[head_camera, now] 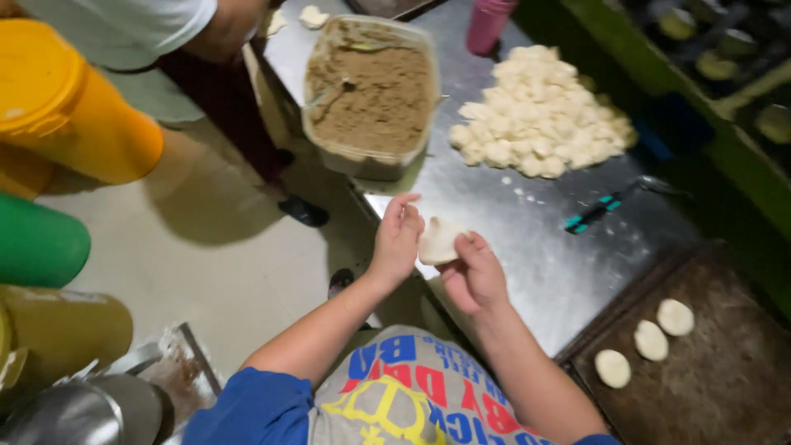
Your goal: A person in a bakery production area is manually filling small portions of dough with a savory mixture, sealing them into round buns, and arranging them on a baking tray for baking.
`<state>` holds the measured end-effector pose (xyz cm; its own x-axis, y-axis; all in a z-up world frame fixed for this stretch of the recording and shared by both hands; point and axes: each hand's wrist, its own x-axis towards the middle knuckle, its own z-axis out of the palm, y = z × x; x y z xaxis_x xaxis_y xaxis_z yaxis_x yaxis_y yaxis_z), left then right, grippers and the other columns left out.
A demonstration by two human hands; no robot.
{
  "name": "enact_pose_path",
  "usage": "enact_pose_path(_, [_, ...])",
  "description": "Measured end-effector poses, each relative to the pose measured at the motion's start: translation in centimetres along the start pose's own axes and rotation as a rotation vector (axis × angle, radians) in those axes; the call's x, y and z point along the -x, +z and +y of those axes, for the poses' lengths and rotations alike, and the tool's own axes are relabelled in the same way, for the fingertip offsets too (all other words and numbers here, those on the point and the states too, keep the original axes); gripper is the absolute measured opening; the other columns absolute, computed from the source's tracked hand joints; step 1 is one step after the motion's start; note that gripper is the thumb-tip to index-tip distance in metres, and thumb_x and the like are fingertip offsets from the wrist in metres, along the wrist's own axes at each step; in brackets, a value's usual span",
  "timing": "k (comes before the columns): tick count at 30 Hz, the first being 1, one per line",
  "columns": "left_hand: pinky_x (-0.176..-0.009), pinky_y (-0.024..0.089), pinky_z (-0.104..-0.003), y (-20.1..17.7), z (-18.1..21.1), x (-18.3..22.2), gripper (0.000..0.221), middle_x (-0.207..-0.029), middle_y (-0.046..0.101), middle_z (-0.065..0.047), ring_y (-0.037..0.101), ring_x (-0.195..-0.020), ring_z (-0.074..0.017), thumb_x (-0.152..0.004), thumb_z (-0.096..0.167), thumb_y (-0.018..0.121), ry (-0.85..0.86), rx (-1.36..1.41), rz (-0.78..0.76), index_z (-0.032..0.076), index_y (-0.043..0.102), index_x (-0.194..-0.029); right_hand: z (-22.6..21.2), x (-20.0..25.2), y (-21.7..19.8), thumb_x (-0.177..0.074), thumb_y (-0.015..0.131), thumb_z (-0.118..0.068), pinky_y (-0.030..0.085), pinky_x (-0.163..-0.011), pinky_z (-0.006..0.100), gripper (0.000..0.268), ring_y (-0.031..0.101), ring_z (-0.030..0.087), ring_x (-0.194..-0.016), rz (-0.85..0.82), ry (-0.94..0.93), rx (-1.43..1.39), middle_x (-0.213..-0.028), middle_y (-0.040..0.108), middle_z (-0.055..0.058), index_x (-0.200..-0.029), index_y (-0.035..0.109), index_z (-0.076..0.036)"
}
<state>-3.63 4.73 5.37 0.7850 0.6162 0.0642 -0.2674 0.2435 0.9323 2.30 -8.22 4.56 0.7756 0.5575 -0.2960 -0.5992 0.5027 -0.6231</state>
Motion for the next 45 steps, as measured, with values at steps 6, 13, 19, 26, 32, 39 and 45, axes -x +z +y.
enact_pose_path(6, [-0.110, 0.048, -0.052, -4.6, 3.4, -1.3, 0.058, -0.126, 0.066, -0.022, 0.062, -0.127, -0.0430, -0.089, 0.037, 0.080, 0.558, -0.106, -0.279, -0.003, 0.066, -0.129, 2.0, -0.7, 8.6, -0.098, 0.068, -0.018, 0.065, -0.078, 0.045, 0.015, 0.078, 0.031, -0.086, -0.227, 0.105, 0.054, -0.098, 0.076, 0.018, -0.098, 0.059, -0.007])
enact_pose_path(13, [-0.122, 0.029, -0.061, -12.7, 4.6, -6.8, 0.111, -0.159, 0.037, -0.023, 0.039, -0.146, -0.0470, -0.078, 0.050, 0.087, 0.762, -0.207, -0.215, 0.017, 0.027, -0.165, 4.1, -10.0, 11.1, -0.093, 0.072, -0.042, 0.053, -0.069, 0.041, 0.035, 0.065, 0.018, -0.072, -0.261, 0.013, 0.784, -0.071, 0.067, 0.008, -0.098, 0.069, -0.007])
enact_pose_path(19, [-0.117, 0.036, -0.055, -21.0, 3.6, -8.5, 0.073, -0.138, 0.055, -0.019, 0.049, -0.135, -0.0422, -0.091, 0.045, 0.078, 0.462, -0.384, -0.180, 0.000, 0.054, -0.143, 1.8, -21.7, 19.8, -0.099, 0.076, -0.024, 0.054, -0.085, 0.038, 0.014, 0.070, 0.019, -0.088, -0.303, -0.119, 1.514, -0.083, 0.073, 0.005, -0.109, 0.078, -0.014])
enact_pose_path(26, [-0.105, 0.046, -0.052, -23.0, 4.6, -9.9, 0.049, -0.121, 0.061, -0.016, 0.057, -0.119, -0.0386, -0.092, 0.027, 0.078, 0.412, -0.379, -0.190, -0.002, 0.064, -0.130, 5.5, -26.7, 21.0, -0.096, 0.067, -0.028, 0.051, -0.066, 0.039, 0.022, 0.062, 0.025, -0.066, -0.630, 0.310, 1.712, -0.065, 0.064, 0.008, -0.083, 0.071, -0.011])
enact_pose_path(32, [-0.108, 0.049, -0.047, -19.2, 5.7, -11.0, 0.060, -0.136, 0.053, -0.022, 0.056, -0.126, -0.0359, -0.094, 0.017, 0.074, 0.402, -0.208, -0.233, -0.007, 0.049, -0.144, 1.8, -26.6, 16.1, -0.090, 0.069, -0.020, 0.029, -0.026, 0.025, 0.016, 0.042, 0.014, -0.027, -0.366, 0.502, 1.019, -0.045, 0.046, 0.012, -0.103, 0.073, -0.010])
enact_pose_path(39, [-0.107, 0.053, -0.034, -9.4, 0.9, -14.0, 0.046, -0.143, 0.060, -0.014, 0.060, -0.128, -0.0212, -0.109, 0.015, 0.051, -0.341, 0.466, -0.398, 0.002, 0.049, -0.153, -3.5, -12.7, 14.0, -0.081, 0.073, 0.008, 0.061, -0.063, 0.032, 0.039, 0.074, 0.022, -0.070, -0.391, 0.003, 0.433, -0.085, 0.073, 0.017, -0.120, 0.067, 0.007])
enact_pose_path(45, [-0.056, 0.066, -0.026, -3.6, 2.0, -9.4, 0.046, -0.113, 0.055, -0.007, 0.068, -0.083, -0.0159, -0.103, 0.013, 0.060, -0.538, 0.325, -0.417, 0.000, 0.052, -0.146, -4.9, -7.0, 3.2, -0.079, 0.089, 0.001, 0.057, -0.074, 0.029, 0.043, 0.065, 0.015, -0.083, -0.112, -0.439, 1.040, -0.094, 0.068, 0.012, -0.120, 0.075, 0.001])
